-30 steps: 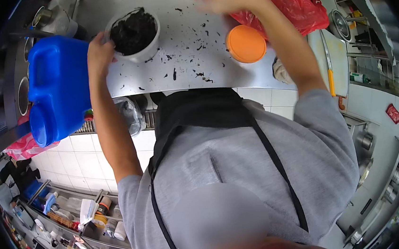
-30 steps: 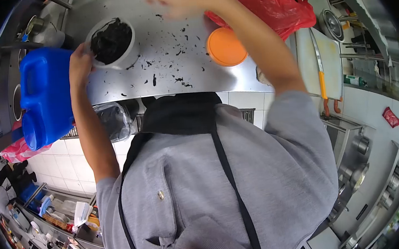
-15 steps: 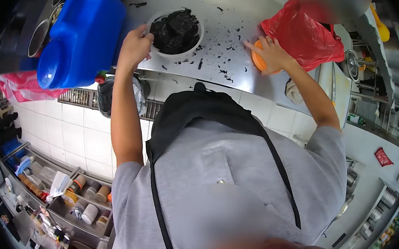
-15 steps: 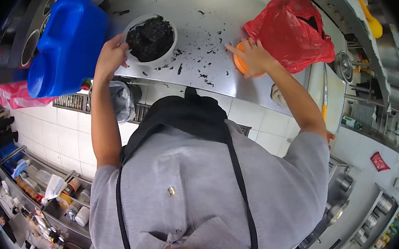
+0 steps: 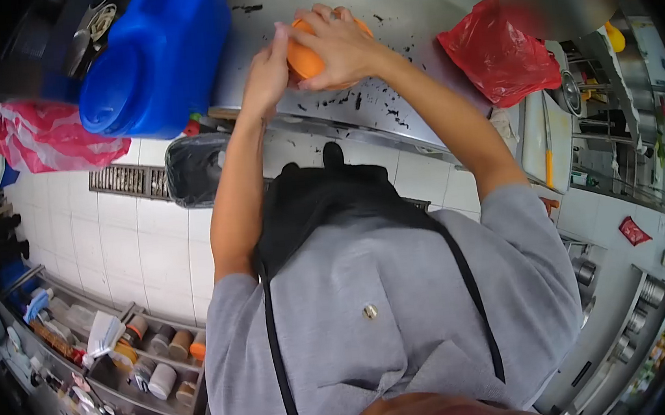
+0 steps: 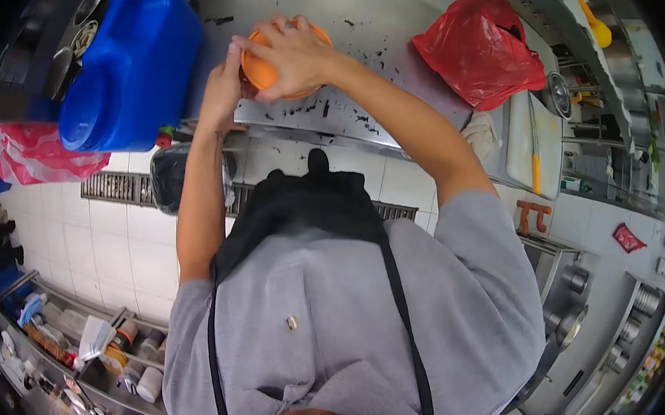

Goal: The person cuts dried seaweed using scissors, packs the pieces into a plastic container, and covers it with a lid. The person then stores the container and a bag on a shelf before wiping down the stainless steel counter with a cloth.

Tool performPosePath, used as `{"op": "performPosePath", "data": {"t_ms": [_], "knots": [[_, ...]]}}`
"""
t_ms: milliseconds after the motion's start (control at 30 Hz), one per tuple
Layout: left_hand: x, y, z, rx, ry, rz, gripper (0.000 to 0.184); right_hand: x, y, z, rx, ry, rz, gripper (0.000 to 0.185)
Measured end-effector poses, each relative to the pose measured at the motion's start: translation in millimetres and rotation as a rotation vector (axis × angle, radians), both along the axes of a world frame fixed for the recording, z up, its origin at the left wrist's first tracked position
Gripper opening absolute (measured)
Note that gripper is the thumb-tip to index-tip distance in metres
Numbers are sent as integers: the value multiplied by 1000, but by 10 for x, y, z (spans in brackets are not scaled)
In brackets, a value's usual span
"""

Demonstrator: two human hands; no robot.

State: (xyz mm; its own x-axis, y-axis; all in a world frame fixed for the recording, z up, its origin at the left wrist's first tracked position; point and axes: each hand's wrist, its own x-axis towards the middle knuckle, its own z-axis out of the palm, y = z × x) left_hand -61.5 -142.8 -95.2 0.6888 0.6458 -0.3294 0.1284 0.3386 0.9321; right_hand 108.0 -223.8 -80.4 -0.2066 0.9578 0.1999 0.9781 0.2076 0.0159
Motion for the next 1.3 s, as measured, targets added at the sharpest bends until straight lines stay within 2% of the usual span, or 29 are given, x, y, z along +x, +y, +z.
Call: {"op": "performPosePath", "data": {"t_ms": [67, 133, 167, 200, 233, 267, 300, 367, 400, 433, 500, 567, 600, 633, 667, 700, 733, 767, 833, 900, 967, 1033, 1067, 1100, 1133, 1167, 1200, 1233, 1300], "knots": [[-45, -45, -148, -17, -25, -35, 60, 34, 30, 37, -38, 46, 45, 104], [-66, 159, -520, -69, -407, -40, 57, 169, -70, 149, -39, 74, 63, 104], [-60, 125, -635, -61, -417, -96, 57, 216, -196, 180, -48, 13, 56, 102], [-108, 83, -709, 440, -334, -86, 62, 276, -301, 222, -48, -53, 38, 100], [-52, 91, -735, 715, -301, -157, 69, 325, -379, 221, -22, -77, -29, 100], [4, 96, -770, 991, -279, -190, 78, 318, -467, 126, -43, 38, -60, 100], [88, 126, -867, 926, -276, -316, 80, 287, -567, 12, -57, 158, -101, 101], [278, 155, -1053, 687, -240, -548, 80, 231, -653, -188, 200, 238, -109, 97], [336, -136, -859, 645, -357, -355, 70, 104, -678, -194, 195, 274, -340, 96], [435, -489, -897, 595, -401, -125, 67, -43, -691, -197, 203, 315, -562, 95], [608, -852, -1465, 834, -343, 37, 76, -256, -803, -224, 283, 234, -785, 95], [562, -1509, -1087, 897, -448, 312, 97, -223, -1089, -238, 310, 310, -720, 92], [368, -1467, -1069, 928, -327, 142, 105, -48, -1268, -244, 331, 300, -748, 92], [171, -1406, -1069, 960, -212, -18, 113, 156, -1467, -214, 231, 352, -500, 90], [150, -1246, -1076, 959, -287, -80, 113, 360, -1663, -153, 125, 390, -250, 88], [197, -1154, -864, 967, -350, -151, 114, 423, -1800, -85, 149, 377, -269, 88], [277, -1222, -722, 344, -479, -334, 113, 321, -1896, -103, 153, 376, -262, 87], [409, -1248, -713, 356, -460, -351, 113, 231, -1996, -125, 150, 378, -246, 87], [671, -1203, -826, 276, -230, -694, 113, 140, -2140, -233, 198, 376, -308, 90], [837, -1747, -863, 721, -361, -466, 107, -105, -2453, -35, 223, 687, -1084, 92], [817, -2479, -549, 563, -579, -369, 102, -230, -3118, 85, 303, 823, -1084, 94], [868, -2848, -96, 791, -458, -622, 112, -343, -3989, 234, 288, 729, -968, 96], [920, -3040, 96, 795, -431, -597, 112, -362, -4515, 485, 165, 689, -882, 98], [921, -3197, 261, 589, -380, -872, 116, -384, -4961, 642, 42, 654, -794, 101], [1019, -3386, 331, 369, -351, -1128, 121, -303, -5298, 599, 33, 655, -768, 101], [1135, -3612, 314, 377, -343, -1111, 121, -224, -5584, 554, 85, 561, -644, 97], [1225, -3856, 267, 410, -398, -1233, 121, -207, -5815, 496, 143, 476, -529, 95], [1295, -4095, 226, 439, -454, -1361, 121, -227, -6016, 421, 147, 487, -523, 95], [1374, -4598, 214, 438, -410, -1392, 119, -223, -6378, 213, 367, 697, -646, 94]]}}
